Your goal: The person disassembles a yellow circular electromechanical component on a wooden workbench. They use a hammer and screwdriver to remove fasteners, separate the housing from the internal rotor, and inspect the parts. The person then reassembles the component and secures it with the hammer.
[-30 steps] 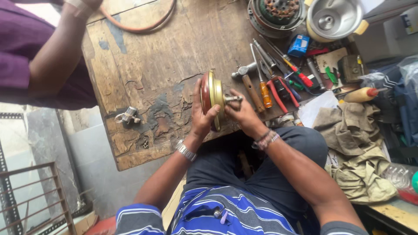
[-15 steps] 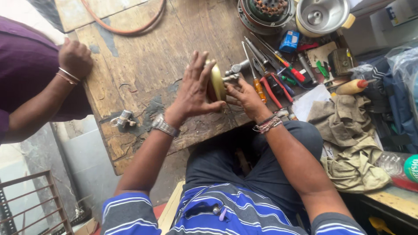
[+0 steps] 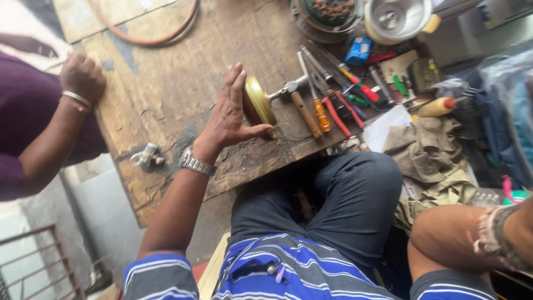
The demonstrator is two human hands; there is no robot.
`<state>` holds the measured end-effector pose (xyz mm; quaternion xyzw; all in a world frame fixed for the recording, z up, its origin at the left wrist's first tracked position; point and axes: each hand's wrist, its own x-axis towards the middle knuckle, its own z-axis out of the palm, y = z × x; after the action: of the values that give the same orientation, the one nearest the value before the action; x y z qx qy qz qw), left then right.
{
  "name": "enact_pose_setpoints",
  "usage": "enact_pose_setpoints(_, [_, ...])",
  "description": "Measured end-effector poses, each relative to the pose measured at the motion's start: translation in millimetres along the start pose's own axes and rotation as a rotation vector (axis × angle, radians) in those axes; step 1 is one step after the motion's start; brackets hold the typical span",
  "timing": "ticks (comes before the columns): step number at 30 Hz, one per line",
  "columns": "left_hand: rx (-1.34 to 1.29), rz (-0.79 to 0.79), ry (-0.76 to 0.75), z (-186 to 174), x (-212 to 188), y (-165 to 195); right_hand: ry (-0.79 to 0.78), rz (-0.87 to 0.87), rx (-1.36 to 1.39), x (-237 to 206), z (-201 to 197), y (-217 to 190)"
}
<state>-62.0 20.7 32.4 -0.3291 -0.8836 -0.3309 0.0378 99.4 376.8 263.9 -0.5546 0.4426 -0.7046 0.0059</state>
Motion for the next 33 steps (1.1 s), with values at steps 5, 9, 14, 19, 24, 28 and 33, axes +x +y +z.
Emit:
enact_pose_setpoints(5, [0.078, -0.037, -0.056, -1.6, 10.2, 12.3, -0.028, 0.338, -0.174, 33.1, 23.7, 38.7])
enact_pose_setpoints(9, [0.037, -0.137, -0.115, -6.7, 12.1, 22.8, 0.102, 0.515, -0.525, 35.1, 4.8, 55.9])
enact_pose_setpoints(14, [0.110, -0.098, -0.133, -15.6, 21.0, 31.6, -0.257, 1.349, -0.831, 2.7, -52.4, 93.8])
enact_pose_setpoints(19, [0.142, -0.177, -0.268, -29.1, 31.8, 34.0, -0.002, 1.384, -1.274, -47.5, -45.7, 189.2])
enact_pose_setpoints(24, [0.170, -0.213, -0.360, -34.6, 40.9, 39.8, 0.190, 0.896, -1.404, -40.5, -47.8, 208.8])
enact_pose_setpoints(28, [0.193, -0.189, -0.370, -35.7, 44.1, 46.4, -0.038, 0.736, -1.404, 22.4, -84.5, 194.8])
enact_pose_setpoints(33, [0.266, -0.252, -0.414, -38.1, 42.7, 49.3, 0.096, 0.716, -1.614, 42.9, -100.8, 175.3])
